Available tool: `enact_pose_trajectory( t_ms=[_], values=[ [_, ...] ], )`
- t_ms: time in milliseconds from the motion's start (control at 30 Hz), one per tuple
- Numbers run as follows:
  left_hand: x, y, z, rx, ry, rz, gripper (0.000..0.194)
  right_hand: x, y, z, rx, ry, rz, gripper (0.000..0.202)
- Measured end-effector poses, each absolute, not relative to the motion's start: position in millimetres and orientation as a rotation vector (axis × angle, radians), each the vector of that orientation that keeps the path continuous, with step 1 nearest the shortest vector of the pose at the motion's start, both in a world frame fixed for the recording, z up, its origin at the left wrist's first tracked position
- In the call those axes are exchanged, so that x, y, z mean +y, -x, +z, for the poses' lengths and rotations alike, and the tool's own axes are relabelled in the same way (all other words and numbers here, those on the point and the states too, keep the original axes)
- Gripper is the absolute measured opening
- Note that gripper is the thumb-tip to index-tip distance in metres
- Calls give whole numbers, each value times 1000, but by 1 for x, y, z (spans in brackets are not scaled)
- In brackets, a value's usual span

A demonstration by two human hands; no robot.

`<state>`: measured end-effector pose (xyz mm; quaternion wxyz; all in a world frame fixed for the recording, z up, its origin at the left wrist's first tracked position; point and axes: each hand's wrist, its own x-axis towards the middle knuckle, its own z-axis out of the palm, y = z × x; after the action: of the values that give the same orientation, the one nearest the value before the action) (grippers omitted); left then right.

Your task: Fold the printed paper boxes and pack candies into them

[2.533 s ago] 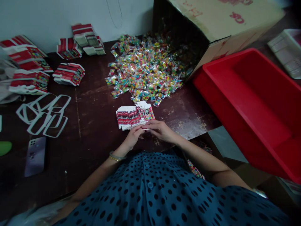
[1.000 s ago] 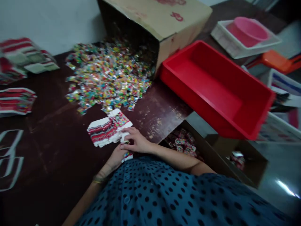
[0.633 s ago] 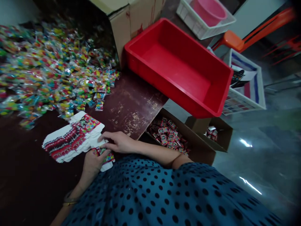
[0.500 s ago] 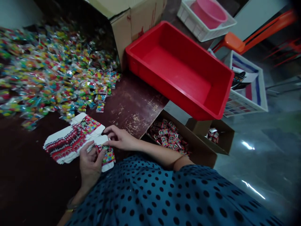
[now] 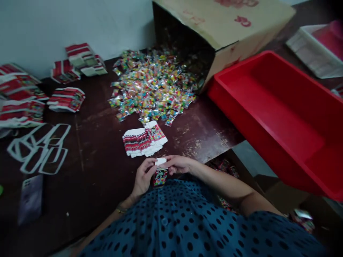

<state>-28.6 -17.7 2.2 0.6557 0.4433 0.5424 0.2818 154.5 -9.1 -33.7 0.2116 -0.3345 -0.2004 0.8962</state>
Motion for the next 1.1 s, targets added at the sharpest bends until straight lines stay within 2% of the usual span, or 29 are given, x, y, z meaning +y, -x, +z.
enact_pose_trajectory(
  t_ms=[100, 167, 233, 367, 533, 733, 900, 1000, 1100],
  values=[
    [-20, 30, -4, 1131, -584, 625, 60, -10, -143, -21, -1041, 1087, 2119, 26],
    [-21, 31, -8, 1062, -403, 585, 62, -13, -138, -14, -1374, 1068, 1812, 19],
    [-23, 33, -12, 1001, -329, 569, 55, -15, -135, -12, -1549, 1010, 1644, 22],
    [-29, 39, -16, 914, -385, 563, 46, -15, -133, -20, -1465, 1130, 1713, 29],
    [-33, 52, -19, 901, -593, 463, 56, -11, -133, -31, -1325, 1210, 1839, 37],
    [-30, 59, -28, 785, -752, 423, 56, -6, -139, -37, -1331, 1201, 1939, 40],
    [-35, 62, -39, 858, -730, 461, 69, -21, -142, -20, -1904, 962, 1520, 28],
    [-29, 61, -35, 950, -931, 470, 72, -3, -147, -14, -2164, 788, 1460, 27],
    [-9, 67, -20, 1004, -1223, 385, 70, 52, -167, -19, -2216, 1036, 1144, 29]
  ],
)
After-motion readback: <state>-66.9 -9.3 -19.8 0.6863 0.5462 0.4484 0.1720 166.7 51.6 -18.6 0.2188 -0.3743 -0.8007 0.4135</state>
